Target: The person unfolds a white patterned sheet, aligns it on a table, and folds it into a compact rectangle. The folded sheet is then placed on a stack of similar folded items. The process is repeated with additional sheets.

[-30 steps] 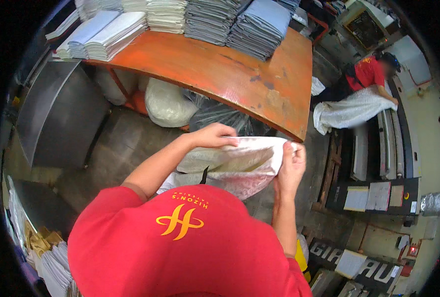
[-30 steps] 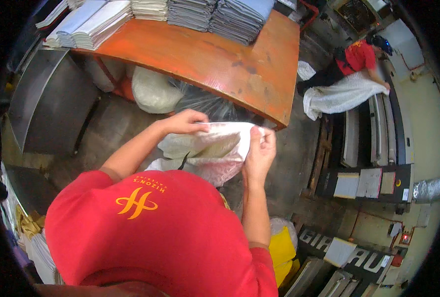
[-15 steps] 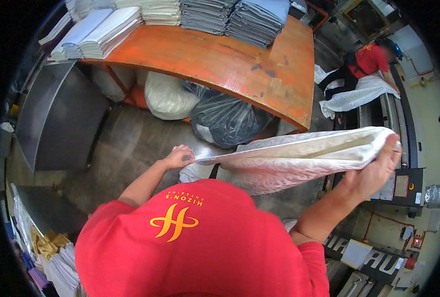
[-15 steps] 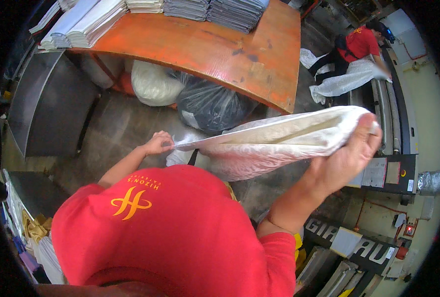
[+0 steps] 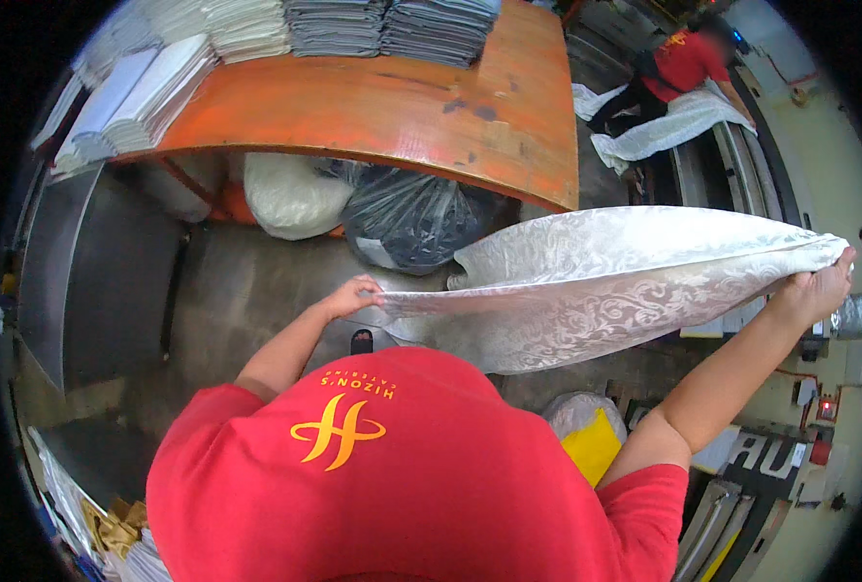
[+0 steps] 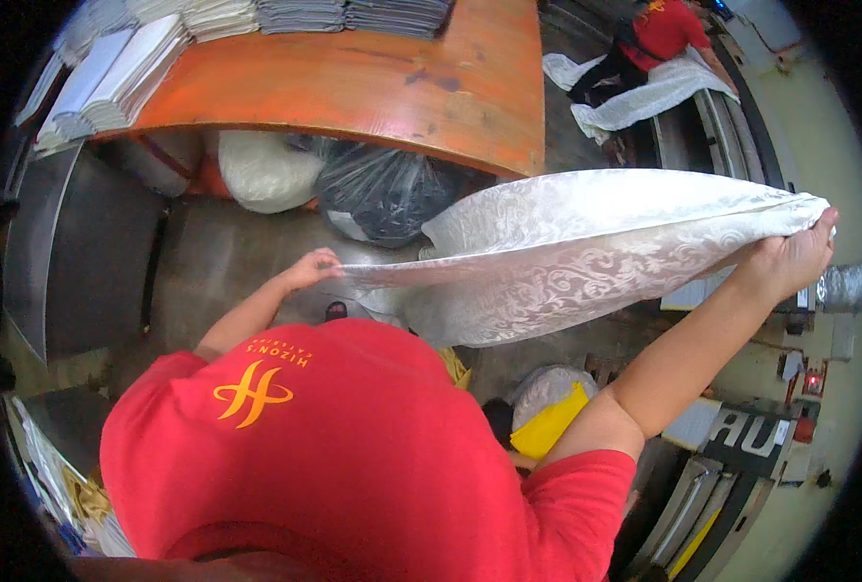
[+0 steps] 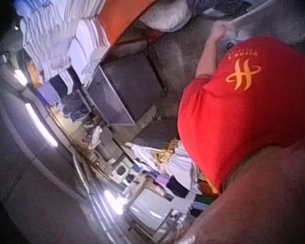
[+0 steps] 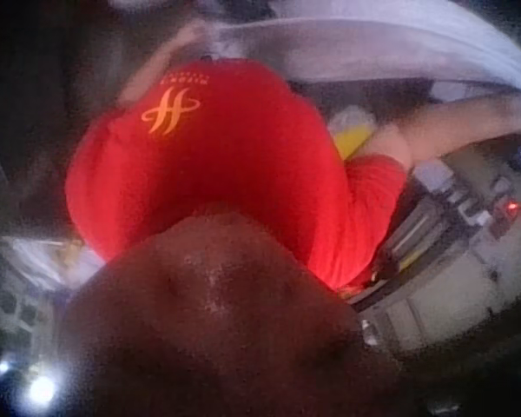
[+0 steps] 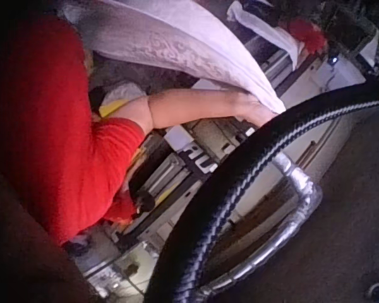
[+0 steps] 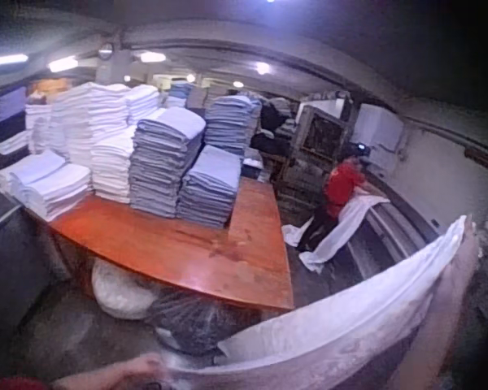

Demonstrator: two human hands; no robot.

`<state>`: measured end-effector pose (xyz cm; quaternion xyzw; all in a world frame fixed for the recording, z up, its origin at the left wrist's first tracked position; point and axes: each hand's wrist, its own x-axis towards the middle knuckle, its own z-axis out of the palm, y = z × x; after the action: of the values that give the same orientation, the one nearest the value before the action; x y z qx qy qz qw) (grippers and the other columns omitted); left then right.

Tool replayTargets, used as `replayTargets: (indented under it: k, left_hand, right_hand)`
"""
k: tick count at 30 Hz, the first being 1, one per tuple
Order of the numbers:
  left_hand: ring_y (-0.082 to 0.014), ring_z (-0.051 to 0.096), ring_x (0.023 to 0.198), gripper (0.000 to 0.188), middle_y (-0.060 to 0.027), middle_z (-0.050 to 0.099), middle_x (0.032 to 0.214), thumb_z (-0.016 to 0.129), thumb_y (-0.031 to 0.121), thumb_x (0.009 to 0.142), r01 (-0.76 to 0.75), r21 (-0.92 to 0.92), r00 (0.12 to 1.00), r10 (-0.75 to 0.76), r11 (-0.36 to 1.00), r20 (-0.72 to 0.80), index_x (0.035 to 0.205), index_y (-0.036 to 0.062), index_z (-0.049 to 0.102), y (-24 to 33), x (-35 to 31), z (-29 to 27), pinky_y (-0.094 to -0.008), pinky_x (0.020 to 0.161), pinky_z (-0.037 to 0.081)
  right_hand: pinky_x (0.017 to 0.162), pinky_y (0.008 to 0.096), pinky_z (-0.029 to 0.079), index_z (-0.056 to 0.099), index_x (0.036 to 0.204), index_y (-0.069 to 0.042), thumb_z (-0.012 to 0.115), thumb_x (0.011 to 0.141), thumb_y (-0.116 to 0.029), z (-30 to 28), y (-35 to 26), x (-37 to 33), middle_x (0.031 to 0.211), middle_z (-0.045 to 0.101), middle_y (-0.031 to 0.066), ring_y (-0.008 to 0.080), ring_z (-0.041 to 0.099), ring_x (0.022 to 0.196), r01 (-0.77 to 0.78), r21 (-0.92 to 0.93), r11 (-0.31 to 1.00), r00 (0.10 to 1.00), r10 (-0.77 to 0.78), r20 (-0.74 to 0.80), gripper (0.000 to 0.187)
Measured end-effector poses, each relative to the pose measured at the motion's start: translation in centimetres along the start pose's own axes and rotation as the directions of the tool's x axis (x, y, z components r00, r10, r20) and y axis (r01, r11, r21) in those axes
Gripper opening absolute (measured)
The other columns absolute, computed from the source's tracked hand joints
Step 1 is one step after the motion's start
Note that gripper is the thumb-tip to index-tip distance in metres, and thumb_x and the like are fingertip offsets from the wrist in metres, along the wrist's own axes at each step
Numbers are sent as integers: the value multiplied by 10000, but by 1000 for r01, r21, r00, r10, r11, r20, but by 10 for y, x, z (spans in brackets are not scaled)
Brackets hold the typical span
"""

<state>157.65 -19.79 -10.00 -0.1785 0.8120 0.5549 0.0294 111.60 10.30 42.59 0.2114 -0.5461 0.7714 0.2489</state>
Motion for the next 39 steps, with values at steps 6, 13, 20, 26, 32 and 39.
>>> replayTargets:
  k: [6,13,20,26,32,39]
  left_hand:
    - [-143,582,996,154,-18,618,1053,597,173,921,-196,-937,962,-130,290,-241,1047,106,539,26,32,-38,-331,888,461]
    - [-110,617,774,172,-33,652,855,675,170,864,9,-584,938,-209,811,-275,959,55,589,151,79,-79,-253,680,491]
    - [-95,600,714,239,-28,666,841,739,163,798,105,-430,977,-174,897,-123,983,52,635,256,107,13,-238,589,469]
    - [-78,588,709,176,-15,656,825,709,132,829,57,-475,998,-56,878,17,958,34,639,291,90,71,-217,590,456]
    - [-89,613,806,151,-42,674,894,676,75,855,-142,-330,989,123,933,-79,984,-2,656,286,67,101,-225,715,488]
    - [-128,611,972,338,-76,648,1044,734,-5,768,-187,-281,982,171,941,-81,1080,-13,604,272,62,103,-261,845,495]
  right_hand:
    - [665,393,539,619,925,113,610,894,-212,-143,134,43,955,658,206,258,628,741,-203,-576,791,908,-69,-414,327]
    - [666,359,502,581,939,-29,602,893,-145,-223,203,-242,869,609,80,202,586,745,-680,-282,677,729,664,-163,126]
    - [648,243,470,553,1083,-60,536,969,-176,-137,122,-390,912,590,23,94,553,780,-726,141,673,667,739,-95,164]
    - [746,235,462,538,1103,-36,515,965,-114,-96,90,-409,1025,582,62,110,561,865,-669,-122,733,728,679,93,161]
    - [684,228,507,485,1116,-70,500,973,-127,-95,105,-422,965,584,43,89,575,844,-771,93,630,631,734,254,155]
    - [709,232,511,503,1084,-62,468,967,-72,-97,128,-424,954,577,47,94,580,858,-813,25,582,553,758,347,123]
